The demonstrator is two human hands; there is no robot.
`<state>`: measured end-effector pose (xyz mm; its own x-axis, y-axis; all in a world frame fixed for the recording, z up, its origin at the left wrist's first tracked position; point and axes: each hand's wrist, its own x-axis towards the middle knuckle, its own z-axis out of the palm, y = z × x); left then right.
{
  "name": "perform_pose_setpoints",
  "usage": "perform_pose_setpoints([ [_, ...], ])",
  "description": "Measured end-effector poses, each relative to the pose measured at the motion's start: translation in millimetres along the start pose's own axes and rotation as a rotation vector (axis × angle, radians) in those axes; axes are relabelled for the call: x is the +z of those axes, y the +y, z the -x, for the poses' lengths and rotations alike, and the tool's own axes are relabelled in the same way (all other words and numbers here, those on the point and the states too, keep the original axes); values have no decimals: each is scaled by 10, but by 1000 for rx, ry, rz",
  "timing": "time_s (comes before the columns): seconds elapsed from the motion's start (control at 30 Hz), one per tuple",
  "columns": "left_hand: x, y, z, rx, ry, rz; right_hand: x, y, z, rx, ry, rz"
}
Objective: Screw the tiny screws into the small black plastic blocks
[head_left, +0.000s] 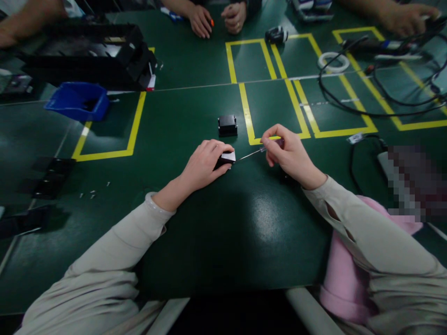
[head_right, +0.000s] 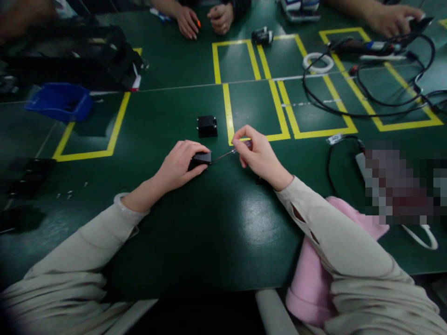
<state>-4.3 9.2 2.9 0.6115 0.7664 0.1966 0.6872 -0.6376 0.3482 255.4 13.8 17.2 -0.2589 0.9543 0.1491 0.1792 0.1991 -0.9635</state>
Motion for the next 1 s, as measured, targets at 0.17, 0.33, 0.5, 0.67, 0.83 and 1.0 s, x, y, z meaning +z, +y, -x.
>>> perform_pose_setpoints([
  [0.17, -2, 4, -1, -6, -1, -6, 8, 1, 4, -32, 0, -29],
  [0.33, -7, 7, 5, -4, 3, -7, 10, -6, 0, -2, -4, -20],
  [0.5, -11, 7, 5, -7, -5, 3, 7, 9, 8, -28, 3, -38],
  [0.67, -8, 12, 6, -3, 0, 0, 6, 11, 0, 1, -3, -39],
  [0.83, 10, -8, 4, 8, 7, -9, 5, 10, -8, -18, -1, -28],
  [1.0, 25, -28, 9, 24, 24, -9, -4, 23, -12, -41, 6, -12],
])
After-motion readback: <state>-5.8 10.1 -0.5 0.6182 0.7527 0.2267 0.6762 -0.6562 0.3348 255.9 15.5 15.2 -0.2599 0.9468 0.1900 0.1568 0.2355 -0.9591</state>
